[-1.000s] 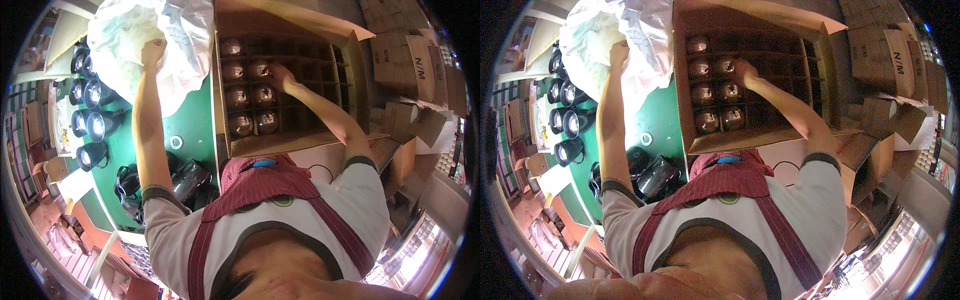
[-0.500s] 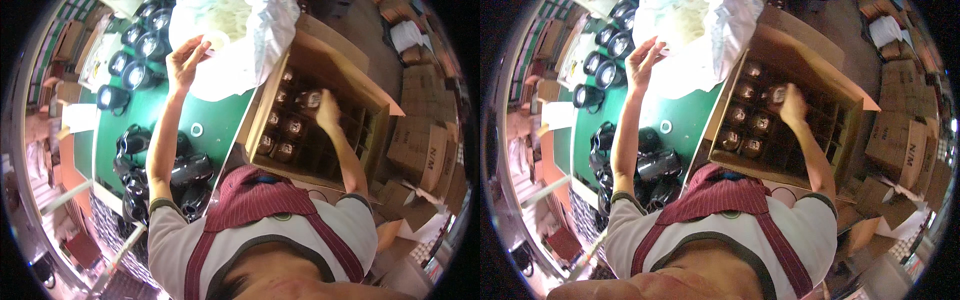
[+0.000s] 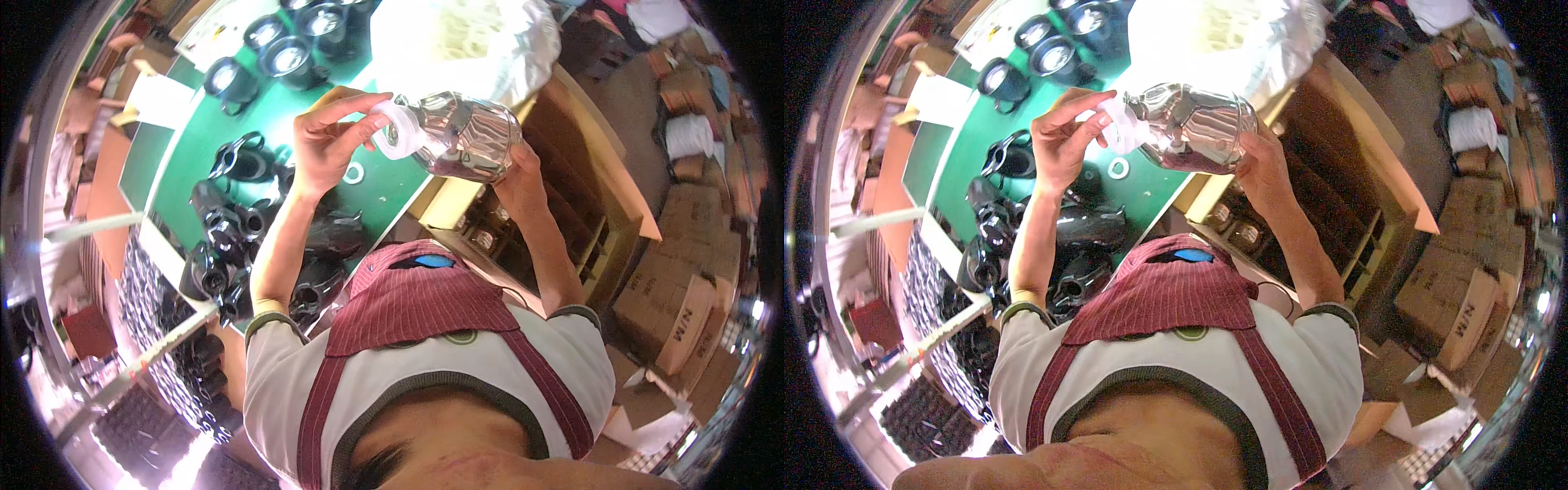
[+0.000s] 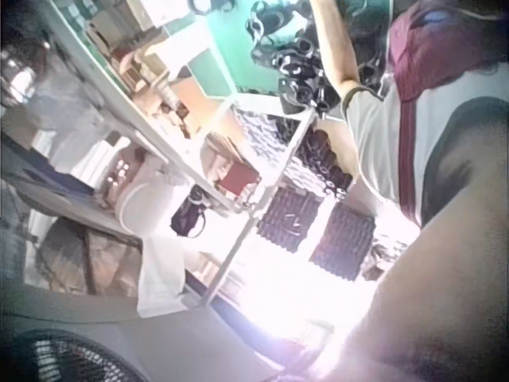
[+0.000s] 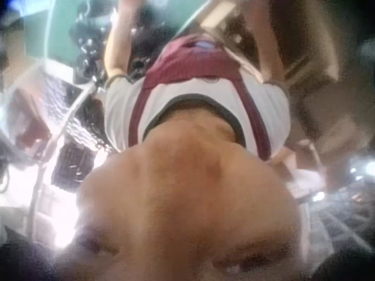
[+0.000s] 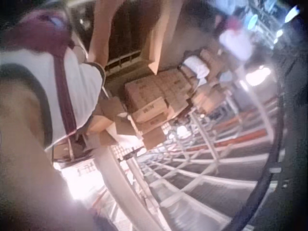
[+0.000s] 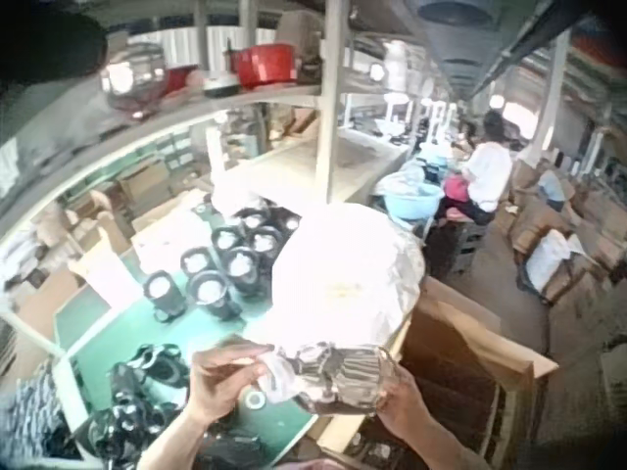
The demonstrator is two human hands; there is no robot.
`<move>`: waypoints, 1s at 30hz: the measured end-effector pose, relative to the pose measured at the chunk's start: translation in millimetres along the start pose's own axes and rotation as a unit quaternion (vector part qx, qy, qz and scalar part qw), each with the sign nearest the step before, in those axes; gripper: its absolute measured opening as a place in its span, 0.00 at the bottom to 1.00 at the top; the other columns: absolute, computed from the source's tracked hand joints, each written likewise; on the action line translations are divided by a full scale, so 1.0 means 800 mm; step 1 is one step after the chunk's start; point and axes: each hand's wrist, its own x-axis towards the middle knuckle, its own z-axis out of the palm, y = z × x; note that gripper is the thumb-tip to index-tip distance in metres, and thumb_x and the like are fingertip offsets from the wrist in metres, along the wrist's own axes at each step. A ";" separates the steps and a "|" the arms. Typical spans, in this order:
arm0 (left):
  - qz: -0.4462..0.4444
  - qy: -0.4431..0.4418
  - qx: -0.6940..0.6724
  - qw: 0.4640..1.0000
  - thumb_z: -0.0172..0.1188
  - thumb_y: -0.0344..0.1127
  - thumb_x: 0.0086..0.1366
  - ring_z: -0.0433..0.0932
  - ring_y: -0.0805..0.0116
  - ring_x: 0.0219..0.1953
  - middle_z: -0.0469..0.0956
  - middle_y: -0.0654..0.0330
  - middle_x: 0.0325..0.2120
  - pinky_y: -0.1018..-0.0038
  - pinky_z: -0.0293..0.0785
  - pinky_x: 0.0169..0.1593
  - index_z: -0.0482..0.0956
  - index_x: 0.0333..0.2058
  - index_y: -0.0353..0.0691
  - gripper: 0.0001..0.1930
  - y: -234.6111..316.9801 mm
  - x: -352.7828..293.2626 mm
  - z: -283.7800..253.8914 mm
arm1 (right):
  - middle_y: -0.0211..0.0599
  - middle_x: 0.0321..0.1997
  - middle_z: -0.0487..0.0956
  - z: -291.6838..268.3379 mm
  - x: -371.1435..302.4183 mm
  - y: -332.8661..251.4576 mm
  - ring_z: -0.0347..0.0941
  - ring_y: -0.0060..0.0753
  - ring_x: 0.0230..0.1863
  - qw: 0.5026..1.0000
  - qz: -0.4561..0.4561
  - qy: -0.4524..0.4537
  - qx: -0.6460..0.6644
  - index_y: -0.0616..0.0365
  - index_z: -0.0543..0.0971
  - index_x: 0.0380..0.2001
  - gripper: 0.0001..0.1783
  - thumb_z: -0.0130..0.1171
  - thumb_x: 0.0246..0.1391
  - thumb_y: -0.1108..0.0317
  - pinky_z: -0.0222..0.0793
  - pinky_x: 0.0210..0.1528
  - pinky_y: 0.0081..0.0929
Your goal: The person repeatedly picks up black kettles, inserts a white circular gasket into the opening, and places a metal heating element inside. The person then places the assembled kettles on a green table.
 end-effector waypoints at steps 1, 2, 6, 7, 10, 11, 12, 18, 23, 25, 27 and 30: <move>0.019 0.022 0.022 0.999 0.66 0.24 0.63 0.80 0.74 0.37 0.80 0.59 0.40 0.82 0.80 0.33 0.85 0.46 0.36 0.13 0.005 -0.010 -0.012 | 0.40 0.61 0.75 0.014 0.003 0.004 0.72 0.33 0.61 1.000 0.007 -0.024 -0.007 0.63 0.67 0.63 0.38 0.57 0.58 0.46 0.70 0.63 0.37; 0.038 0.041 0.040 0.998 0.66 0.24 0.62 0.80 0.74 0.38 0.79 0.59 0.40 0.82 0.80 0.33 0.85 0.46 0.36 0.13 0.009 -0.018 -0.021 | 0.41 0.60 0.75 0.021 0.009 0.009 0.72 0.35 0.61 0.999 0.011 -0.049 -0.020 0.64 0.67 0.62 0.39 0.57 0.57 0.46 0.69 0.63 0.37; 0.106 0.103 0.113 0.982 0.67 0.23 0.60 0.80 0.72 0.38 0.79 0.57 0.42 0.80 0.80 0.37 0.85 0.46 0.36 0.14 0.008 -0.048 -0.060 | 0.42 0.58 0.76 0.059 0.027 0.018 0.74 0.38 0.58 0.989 -0.015 -0.132 -0.065 0.66 0.68 0.62 0.34 0.60 0.56 0.57 0.71 0.61 0.37; 0.130 0.110 0.136 0.976 0.67 0.22 0.59 0.80 0.72 0.38 0.79 0.57 0.43 0.79 0.80 0.38 0.86 0.46 0.37 0.15 0.006 -0.053 -0.071 | 0.44 0.58 0.75 0.062 0.036 0.021 0.74 0.38 0.58 0.956 -0.096 -0.161 -0.224 0.67 0.69 0.60 0.31 0.58 0.55 0.64 0.71 0.61 0.36; 0.127 0.097 0.107 0.981 0.66 0.20 0.58 0.80 0.71 0.42 0.79 0.57 0.43 0.78 0.79 0.40 0.84 0.45 0.36 0.15 0.008 -0.059 -0.091 | 0.50 0.60 0.73 0.075 0.050 0.026 0.73 0.36 0.59 0.821 -0.233 -0.169 -0.493 0.69 0.73 0.56 0.26 0.51 0.51 0.84 0.71 0.61 0.37; 0.115 0.086 0.070 0.987 0.65 0.20 0.58 0.80 0.71 0.43 0.79 0.57 0.43 0.78 0.79 0.41 0.83 0.44 0.36 0.14 0.005 -0.054 -0.095 | 0.50 0.59 0.74 0.067 0.054 0.033 0.74 0.36 0.59 0.837 -0.197 -0.151 -0.487 0.69 0.73 0.56 0.26 0.53 0.51 0.83 0.71 0.60 0.37; 0.096 0.066 0.056 0.992 0.64 0.19 0.58 0.79 0.71 0.44 0.78 0.58 0.43 0.77 0.79 0.41 0.80 0.44 0.36 0.14 0.007 -0.047 -0.093 | 0.49 0.59 0.74 0.055 0.056 0.039 0.74 0.35 0.58 0.852 -0.164 -0.125 -0.481 0.68 0.73 0.56 0.26 0.54 0.51 0.81 0.71 0.60 0.36; -0.005 0.003 0.073 0.997 0.68 0.28 0.58 0.75 0.69 0.40 0.75 0.59 0.37 0.71 0.75 0.46 0.76 0.40 0.33 0.13 0.009 -0.074 -0.116 | 0.41 0.50 0.79 -0.025 0.072 0.113 0.75 0.33 0.48 0.926 0.021 -0.067 -0.370 0.63 0.68 0.63 0.40 0.67 0.46 0.64 0.73 0.51 0.29; 0.082 -0.163 0.226 0.957 0.62 0.17 0.46 0.73 0.67 0.29 0.73 0.57 0.29 0.75 0.71 0.31 0.74 0.29 0.35 0.11 0.005 -0.025 -0.077 | 0.41 0.62 0.73 0.032 0.062 0.021 0.67 0.32 0.64 0.972 -0.009 -0.221 -0.079 0.69 0.63 0.66 0.50 0.76 0.44 0.60 0.60 0.67 0.32; 0.086 -0.169 0.217 0.958 0.60 0.17 0.47 0.71 0.70 0.29 0.72 0.58 0.30 0.79 0.68 0.27 0.72 0.28 0.35 0.10 0.004 -0.009 -0.042 | 0.40 0.62 0.73 -0.017 0.060 0.024 0.66 0.31 0.64 0.977 -0.006 -0.165 -0.132 0.67 0.64 0.66 0.48 0.75 0.44 0.60 0.60 0.67 0.32; 0.089 -0.162 0.200 0.962 0.60 0.16 0.47 0.71 0.69 0.28 0.72 0.58 0.28 0.78 0.68 0.26 0.74 0.29 0.35 0.11 0.008 -0.031 -0.050 | 0.40 0.58 0.76 0.008 0.018 0.028 0.71 0.31 0.58 0.975 -0.059 -0.140 -0.165 0.64 0.64 0.67 0.47 0.72 0.47 0.55 0.66 0.61 0.32; 0.119 -0.142 0.234 0.955 0.63 0.15 0.48 0.73 0.68 0.29 0.75 0.57 0.29 0.77 0.69 0.26 0.78 0.31 0.35 0.11 0.014 -0.027 -0.035 | 0.39 0.54 0.79 0.001 0.006 0.024 0.74 0.31 0.52 0.977 -0.076 -0.115 -0.161 0.61 0.64 0.67 0.47 0.71 0.47 0.53 0.70 0.55 0.31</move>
